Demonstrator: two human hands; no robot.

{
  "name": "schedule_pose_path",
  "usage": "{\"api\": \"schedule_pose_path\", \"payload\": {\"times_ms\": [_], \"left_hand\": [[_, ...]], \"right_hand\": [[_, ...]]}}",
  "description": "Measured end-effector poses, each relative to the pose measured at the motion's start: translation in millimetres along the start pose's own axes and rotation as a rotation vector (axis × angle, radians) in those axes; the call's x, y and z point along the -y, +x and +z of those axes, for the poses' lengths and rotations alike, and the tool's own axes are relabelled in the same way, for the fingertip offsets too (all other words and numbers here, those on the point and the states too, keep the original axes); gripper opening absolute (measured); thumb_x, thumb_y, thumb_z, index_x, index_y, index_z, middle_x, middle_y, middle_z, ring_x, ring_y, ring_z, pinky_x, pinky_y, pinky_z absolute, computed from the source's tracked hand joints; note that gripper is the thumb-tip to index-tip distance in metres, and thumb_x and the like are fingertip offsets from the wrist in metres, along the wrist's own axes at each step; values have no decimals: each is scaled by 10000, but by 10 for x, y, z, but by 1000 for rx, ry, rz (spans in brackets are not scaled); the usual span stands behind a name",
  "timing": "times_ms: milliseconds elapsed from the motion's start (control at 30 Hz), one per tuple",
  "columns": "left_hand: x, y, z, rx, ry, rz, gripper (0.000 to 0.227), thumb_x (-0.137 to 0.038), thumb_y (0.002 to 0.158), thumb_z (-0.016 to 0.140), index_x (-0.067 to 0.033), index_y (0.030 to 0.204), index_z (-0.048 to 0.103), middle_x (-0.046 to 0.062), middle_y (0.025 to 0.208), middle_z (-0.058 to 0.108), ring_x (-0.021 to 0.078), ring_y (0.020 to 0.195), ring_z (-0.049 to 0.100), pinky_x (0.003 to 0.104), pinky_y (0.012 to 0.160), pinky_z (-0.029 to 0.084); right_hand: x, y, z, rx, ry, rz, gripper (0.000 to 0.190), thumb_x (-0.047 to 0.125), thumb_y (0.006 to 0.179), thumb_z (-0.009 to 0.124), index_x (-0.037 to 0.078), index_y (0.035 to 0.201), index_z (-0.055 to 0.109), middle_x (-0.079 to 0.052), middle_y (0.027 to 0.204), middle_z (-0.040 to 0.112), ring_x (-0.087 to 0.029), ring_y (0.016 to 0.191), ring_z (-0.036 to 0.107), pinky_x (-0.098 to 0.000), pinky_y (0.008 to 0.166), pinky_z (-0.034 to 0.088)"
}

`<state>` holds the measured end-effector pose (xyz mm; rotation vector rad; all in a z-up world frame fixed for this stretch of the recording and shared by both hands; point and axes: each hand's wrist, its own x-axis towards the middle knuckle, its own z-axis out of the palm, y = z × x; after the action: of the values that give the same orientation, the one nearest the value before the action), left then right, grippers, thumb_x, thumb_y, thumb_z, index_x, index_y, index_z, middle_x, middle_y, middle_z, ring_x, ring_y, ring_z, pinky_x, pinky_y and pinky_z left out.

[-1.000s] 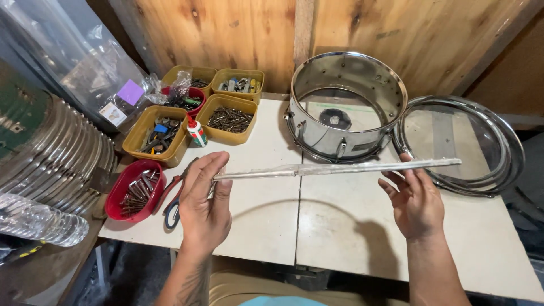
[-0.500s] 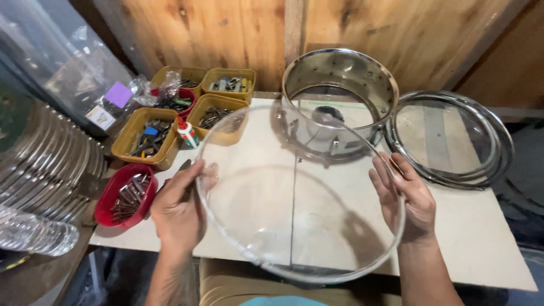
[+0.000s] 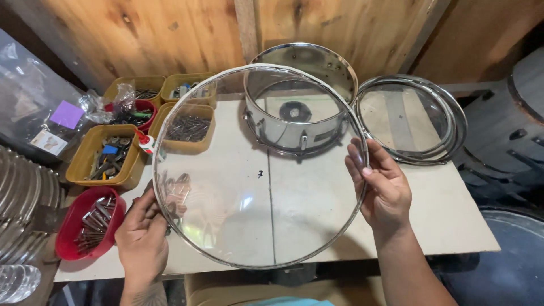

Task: The person cuts a circular metal ring with shears, then places a mesh screen inside the ring. They position the ring and screen assembly onto a metal drum shell and adjust it to fit.

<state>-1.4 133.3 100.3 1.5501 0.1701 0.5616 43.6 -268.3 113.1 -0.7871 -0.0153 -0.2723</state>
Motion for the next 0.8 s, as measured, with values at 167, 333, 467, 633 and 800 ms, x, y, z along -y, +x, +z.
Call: {"api": "schedule_pose_path", "payload": {"times_ms": [167,333,467,633,800], "left_hand": [[-71,-9,29,2,24,11,515,121,890,501,70,1394,590,176,1222,692,197,1105,658,298,1005,530],[-80,-22,43,13,25,-24,520,126,888,482,82,1396,583,214,1036,729,249,848,725,342,853,598],[-64,-9,26,32,45,62,491,128,867,490,45,1324,648,130,1141,719,158,1047,670,265,954,536],[-81,-12,36,33,51,71,492,128,851,485,37,1297,673,90,1100,725,129,1012,670,243,928,528],[-281,-58,121,-1,70,-35,487,133,819,500,48,1260,689,162,968,767,227,823,760,317,814,646]], "right_hand": [[9,-21,53,-38,-33,8,531,-91,893,437,-41,1419,490,-295,1443,563,-394,1324,588,-481,1167,470],[9,-22,42,-78,-74,10,492,-25,916,468,-26,1407,485,-296,1406,582,-402,1282,615,-472,1142,496],[-2,6,-25,-54,-84,-10,403,26,943,543,1,1346,532,-241,1300,650,-376,1209,671,-464,1111,539],[-7,34,-67,-46,-106,-22,349,57,964,586,16,1308,546,-206,1292,671,-314,1163,697,-410,1088,561],[-49,95,-176,-55,-136,-44,219,32,994,611,102,1195,558,-157,1212,711,-300,1125,723,-421,1066,587]]}}
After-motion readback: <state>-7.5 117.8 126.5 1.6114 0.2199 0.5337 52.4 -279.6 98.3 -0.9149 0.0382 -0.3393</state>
